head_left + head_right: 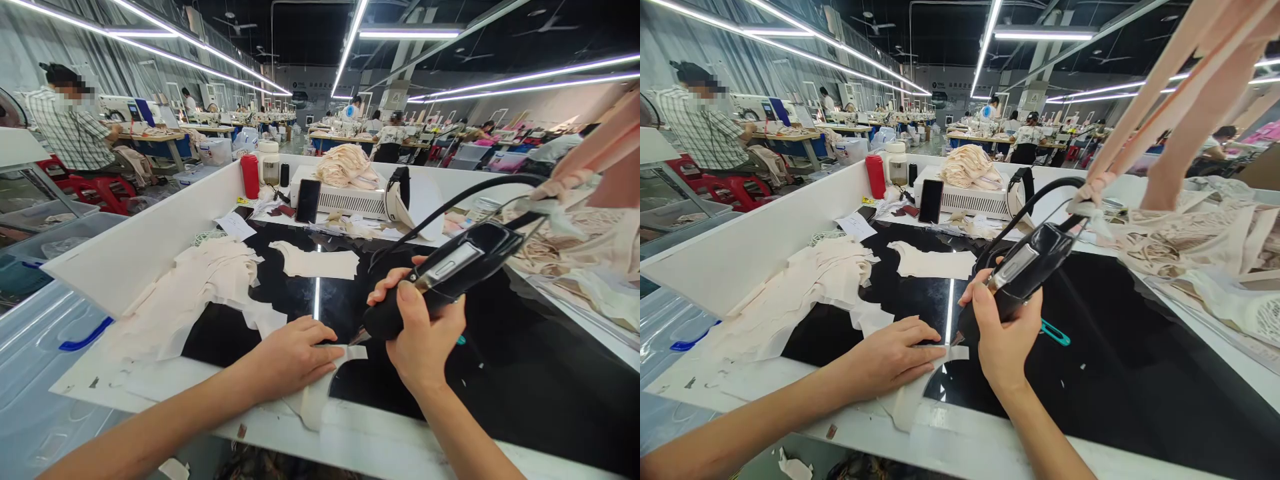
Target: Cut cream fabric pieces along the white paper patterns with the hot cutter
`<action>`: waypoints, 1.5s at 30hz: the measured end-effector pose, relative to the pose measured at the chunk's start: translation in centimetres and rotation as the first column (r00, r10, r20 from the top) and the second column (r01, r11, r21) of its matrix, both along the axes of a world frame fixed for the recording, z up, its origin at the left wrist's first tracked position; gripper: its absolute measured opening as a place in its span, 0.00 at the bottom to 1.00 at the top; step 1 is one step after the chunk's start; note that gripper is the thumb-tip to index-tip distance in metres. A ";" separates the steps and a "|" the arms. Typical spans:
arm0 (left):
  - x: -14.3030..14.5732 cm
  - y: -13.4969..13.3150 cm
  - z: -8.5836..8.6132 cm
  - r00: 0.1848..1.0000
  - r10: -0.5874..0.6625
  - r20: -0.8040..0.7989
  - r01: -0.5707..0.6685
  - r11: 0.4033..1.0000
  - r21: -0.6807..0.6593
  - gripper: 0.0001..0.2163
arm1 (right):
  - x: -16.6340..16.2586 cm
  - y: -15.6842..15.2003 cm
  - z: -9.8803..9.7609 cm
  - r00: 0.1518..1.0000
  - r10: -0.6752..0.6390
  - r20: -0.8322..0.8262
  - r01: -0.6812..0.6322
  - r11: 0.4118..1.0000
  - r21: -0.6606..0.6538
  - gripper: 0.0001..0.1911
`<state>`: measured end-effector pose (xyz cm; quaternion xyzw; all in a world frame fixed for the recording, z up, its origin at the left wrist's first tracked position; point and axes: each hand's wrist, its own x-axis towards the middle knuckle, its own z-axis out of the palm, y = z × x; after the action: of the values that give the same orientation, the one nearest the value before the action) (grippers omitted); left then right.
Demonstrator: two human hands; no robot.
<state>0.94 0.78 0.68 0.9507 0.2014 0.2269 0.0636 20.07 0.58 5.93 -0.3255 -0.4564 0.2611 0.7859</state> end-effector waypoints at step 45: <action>-0.4 0.2 0.1 1.000 -0.011 0.019 0.012 0.999 -0.035 0.12 | 1.0 -1.4 0.8 0.998 -0.025 -0.066 0.022 0.999 -0.047 0.20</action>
<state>0.50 0.97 0.74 0.9484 0.1993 0.2319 0.0837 21.12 -0.85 6.69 -0.3400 -0.4200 0.2728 0.7960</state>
